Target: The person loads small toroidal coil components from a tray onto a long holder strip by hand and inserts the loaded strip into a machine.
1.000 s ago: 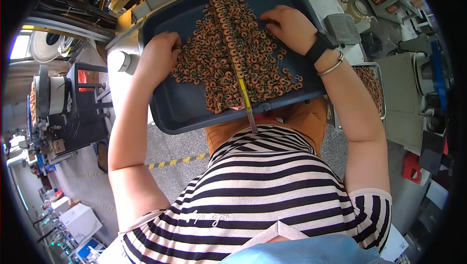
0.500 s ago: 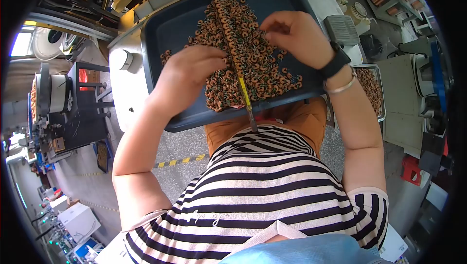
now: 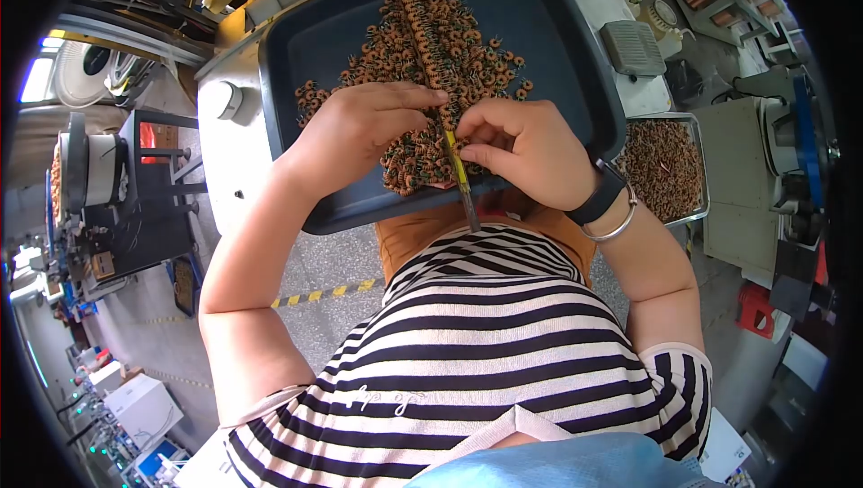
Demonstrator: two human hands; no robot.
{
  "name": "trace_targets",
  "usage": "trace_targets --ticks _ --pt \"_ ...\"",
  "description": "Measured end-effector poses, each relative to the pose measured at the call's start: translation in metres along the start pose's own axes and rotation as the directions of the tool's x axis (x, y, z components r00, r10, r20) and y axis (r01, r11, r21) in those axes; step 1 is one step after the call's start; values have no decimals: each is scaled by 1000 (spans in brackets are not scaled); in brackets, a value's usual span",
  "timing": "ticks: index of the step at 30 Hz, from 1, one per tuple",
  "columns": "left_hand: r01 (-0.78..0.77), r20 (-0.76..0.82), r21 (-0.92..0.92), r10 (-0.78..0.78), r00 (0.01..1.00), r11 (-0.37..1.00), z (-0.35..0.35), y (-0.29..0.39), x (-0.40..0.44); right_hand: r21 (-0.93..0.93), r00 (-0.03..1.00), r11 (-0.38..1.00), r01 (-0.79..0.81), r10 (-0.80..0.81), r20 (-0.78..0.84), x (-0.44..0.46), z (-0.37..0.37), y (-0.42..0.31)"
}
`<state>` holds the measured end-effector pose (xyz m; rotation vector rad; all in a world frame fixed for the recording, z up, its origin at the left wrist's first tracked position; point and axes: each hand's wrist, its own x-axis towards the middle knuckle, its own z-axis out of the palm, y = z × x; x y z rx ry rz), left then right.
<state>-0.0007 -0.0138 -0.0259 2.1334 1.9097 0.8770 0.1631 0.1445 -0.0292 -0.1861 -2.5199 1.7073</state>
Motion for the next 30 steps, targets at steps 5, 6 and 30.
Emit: trace_targets --ticks 5,6,30 --pt "-14 -23 -3 14 1000 1000 2 -1 0 -93 997 995 45 -51 -56 2 5 1" --pt "-17 -26 6 18 1000 1000 2 -1 -1 -95 997 994 45 -51 -54 3 7 2" --pt "472 50 -737 -658 751 484 18 53 1 -196 903 917 347 -383 -192 -15 3 -17"
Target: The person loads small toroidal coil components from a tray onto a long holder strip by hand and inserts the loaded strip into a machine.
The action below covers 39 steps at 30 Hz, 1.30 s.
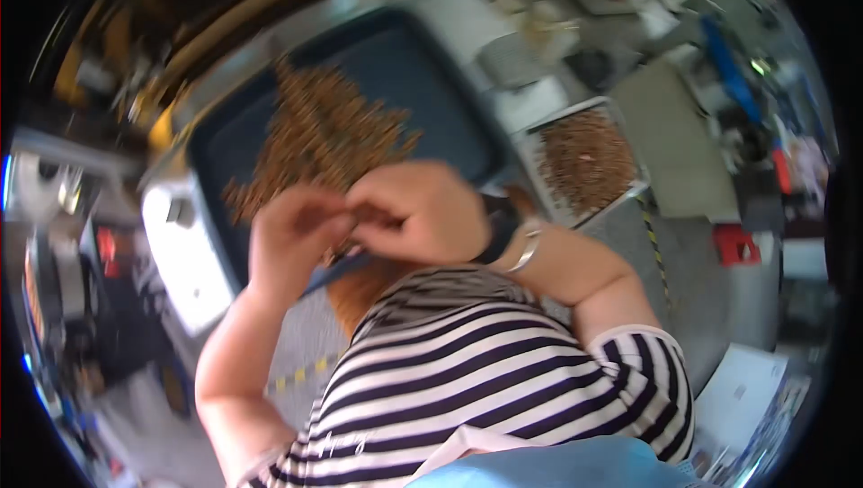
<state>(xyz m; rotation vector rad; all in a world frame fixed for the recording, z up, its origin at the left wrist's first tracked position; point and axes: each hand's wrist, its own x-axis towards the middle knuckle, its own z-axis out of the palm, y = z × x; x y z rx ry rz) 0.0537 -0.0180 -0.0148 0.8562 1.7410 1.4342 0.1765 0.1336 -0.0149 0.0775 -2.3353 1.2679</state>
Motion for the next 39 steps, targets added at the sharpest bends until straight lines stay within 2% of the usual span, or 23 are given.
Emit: trace_targets --ticks 1,2,3,4,5,7,8,9,10,12,13,15,17,19,24,27,31,33,34,36,38,39 --pt "46 3 -27 -46 999 999 -4 -1 0 -48 999 998 43 -44 -26 -1 4 3" --pt "-27 -41 -1 27 999 1000 0 0 1 -122 993 987 102 -109 -52 -2 6 9" --pt "-10 -48 -3 10 999 1000 2 4 1 -145 991 981 127 -132 -23 -2 6 12" --pt "-6 -32 -119 2 999 993 -1 -4 3 -122 988 981 151 -152 0 -2 7 15" --pt "26 -38 -6 -26 999 1000 3 2 4 -115 984 978 176 -176 10 -4 5 22" --pt "-162 42 239 157 987 957 -3 -11 5 -35 984 991 132 -126 122 -4 2 26" --pt "-335 122 499 318 940 800 -1 -2 5 4 979 997 82 -81 187 -5 0 27" --pt "-471 233 693 449 863 546 2 7 4 -32 970 998 58 -49 237 -6 0 30" --pt "-511 280 776 524 804 370 4 6 3 -68 959 997 32 -12 284 -8 2 33" --pt "-526 366 799 459 809 291 3 2 2 -79 967 995 58 -36 253 -11 11 37" --pt "-495 360 803 393 846 332 4 1 -2 -58 971 995 81 -66 232 -12 12 39" --pt "-530 392 791 413 822 304 2 -2 0 -74 972 996 58 -39 232 -10 11 35" --pt "-544 399 782 425 813 305 -1 -6 2 2 979 1000 6 -6 202 -10 11 33" --pt "-529 383 784 418 824 324 -3 -9 5 -3 986 999 32 -31 165 -12 11 34" --pt "-565 401 765 458 793 308 -12 -22 11 76 979 997 5 -21 201 -10 12 36" --pt "-552 393 766 440 808 329 -13 -24 11 10 990 999 52 -53 130 -5 18 41" --pt "-551 396 761 427 813 344 -15 -23 11 -23 982 995 98 -92 166 -2 13 41" --pt "-545 398 757 409 821 359 -12 -16 10 17 980 995 93 -95 177 -1 10 43" --pt "-516 352 768 424 834 378 -10 -11 9 15 980 995 94 -95 177 0 7 44" --pt "-448 240 794 467 851 410 -13 -4 7 -40 992 993 115 -113 57 2 -2 42" --pt "-298 98 856 433 896 423 -31 -3 12 -225 994 972 71 -50 96 11 -15 55" --pt "-291 99 875 445 890 386 -54 -14 18 -336 994 941 40 -3 109 16 -24 60"
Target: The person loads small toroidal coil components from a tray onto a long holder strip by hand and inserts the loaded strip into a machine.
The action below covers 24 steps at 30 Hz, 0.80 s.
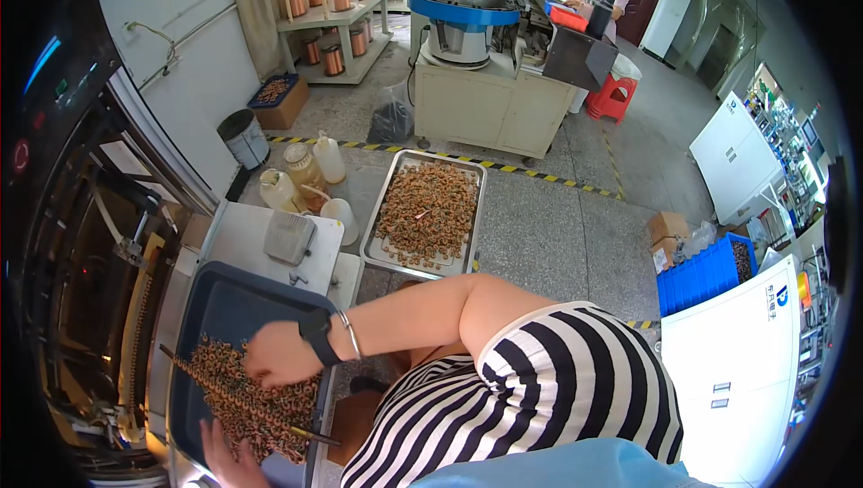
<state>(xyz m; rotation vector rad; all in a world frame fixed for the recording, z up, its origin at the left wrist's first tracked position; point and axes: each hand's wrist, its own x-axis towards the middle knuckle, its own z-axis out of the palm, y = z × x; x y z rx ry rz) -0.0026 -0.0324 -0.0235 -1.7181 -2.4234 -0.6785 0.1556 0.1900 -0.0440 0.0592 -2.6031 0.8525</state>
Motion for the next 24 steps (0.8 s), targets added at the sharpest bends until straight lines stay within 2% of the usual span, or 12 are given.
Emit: trace_targets --ticks 1,2,3,4,6,7,9,12,18,21,23,24 --pt "-1 -3 0 1 1000 1000 1 -18 -4 -132 999 991 -33 34 3 2 -3 10" --pt "68 56 192 -80 995 979 3 -33 -8 -262 998 963 -64 67 1 4 -2 21" --pt "121 99 380 -170 980 917 4 -46 -11 -284 990 952 -111 130 49 5 -2 28" --pt "120 242 364 -218 946 924 7 -58 -12 -282 991 953 -110 129 48 4 2 32" --pt "106 219 380 -201 955 919 11 -59 -13 -410 971 911 -29 123 204 3 1 30" --pt "96 195 393 -185 963 914 13 -60 -16 -404 971 914 -26 120 208 5 2 29" --pt "120 159 339 -183 970 933 11 -56 -14 -388 921 914 -120 248 299 10 1 26" --pt "105 164 311 -162 973 944 4 -43 -9 -366 917 917 -160 275 289 14 5 36" --pt "77 98 304 -112 989 950 16 -54 -8 -279 935 939 -201 270 232 5 8 47" --pt "72 85 336 -106 991 939 19 -59 -7 -271 920 939 -212 285 268 4 4 47" --pt "76 71 201 -91 993 977 20 -65 -7 -232 928 948 -218 275 252 3 -2 41" --pt "76 70 203 -92 993 976 23 -69 -7 -193 934 955 -226 269 236 2 -4 40"
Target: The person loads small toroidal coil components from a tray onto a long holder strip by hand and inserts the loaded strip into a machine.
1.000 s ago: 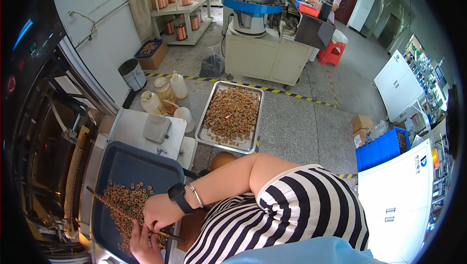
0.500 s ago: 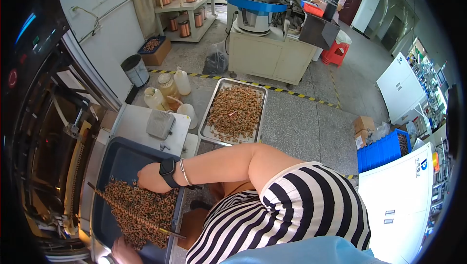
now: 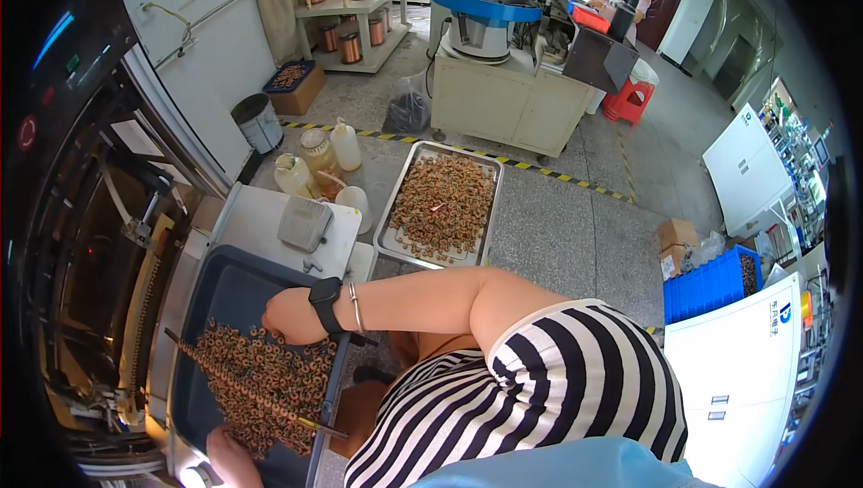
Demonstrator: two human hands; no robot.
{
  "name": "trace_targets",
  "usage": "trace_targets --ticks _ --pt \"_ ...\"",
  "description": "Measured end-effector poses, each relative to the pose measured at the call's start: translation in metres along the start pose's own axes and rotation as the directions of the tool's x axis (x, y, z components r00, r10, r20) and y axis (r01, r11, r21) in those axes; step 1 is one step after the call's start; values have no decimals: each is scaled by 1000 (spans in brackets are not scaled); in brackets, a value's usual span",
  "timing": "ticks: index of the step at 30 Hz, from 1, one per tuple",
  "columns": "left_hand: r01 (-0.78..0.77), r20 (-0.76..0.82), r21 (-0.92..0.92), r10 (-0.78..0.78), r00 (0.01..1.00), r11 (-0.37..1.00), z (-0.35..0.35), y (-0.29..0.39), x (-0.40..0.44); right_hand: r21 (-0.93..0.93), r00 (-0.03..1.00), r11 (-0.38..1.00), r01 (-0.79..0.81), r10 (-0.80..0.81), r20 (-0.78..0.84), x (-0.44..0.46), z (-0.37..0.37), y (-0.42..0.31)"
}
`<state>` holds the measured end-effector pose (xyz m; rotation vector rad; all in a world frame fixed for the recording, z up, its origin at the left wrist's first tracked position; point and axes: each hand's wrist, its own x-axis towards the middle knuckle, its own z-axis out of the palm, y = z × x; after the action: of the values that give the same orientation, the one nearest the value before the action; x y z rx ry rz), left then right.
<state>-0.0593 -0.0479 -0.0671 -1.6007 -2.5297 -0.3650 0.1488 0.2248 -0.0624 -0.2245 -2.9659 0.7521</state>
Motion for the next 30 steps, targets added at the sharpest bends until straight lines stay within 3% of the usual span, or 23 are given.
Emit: trace_targets --ticks 2,4,6,11,15,17,20,23,26,30 --pt "-43 -117 -58 36 993 997 4 -1 0 12 999 1000 -15 15 31 -1 -1 0" --pt "6 -92 -112 -16 996 994 -2 5 0 21 997 999 -31 30 65 -1 1 -1" --pt "54 -61 -166 -65 996 985 -5 10 1 -136 997 991 -8 18 74 -3 4 -4" --pt "29 -176 -248 -74 982 968 -2 6 0 -71 998 996 -55 56 15 -12 3 -6" --pt "35 -188 -278 -90 978 960 -4 8 -1 -76 999 996 -40 38 -30 -18 2 -7" --pt "186 -83 -358 -229 970 915 -2 4 -1 -112 999 993 -28 26 -22 -18 4 -6" --pt "197 -88 -393 -251 964 898 0 3 -2 -153 1000 988 -17 15 -18 -19 4 -5" --pt "61 -212 -245 -114 971 968 -2 2 -3 -157 999 987 -36 31 -35 -22 4 -4" --pt "45 -215 -202 -90 973 978 -3 -1 -4 -135 995 990 -33 20 -101 -27 4 -4" --pt "43 -223 -255 -102 969 966 -2 -6 -2 -19 984 1000 -13 10 -178 -30 1 -5"
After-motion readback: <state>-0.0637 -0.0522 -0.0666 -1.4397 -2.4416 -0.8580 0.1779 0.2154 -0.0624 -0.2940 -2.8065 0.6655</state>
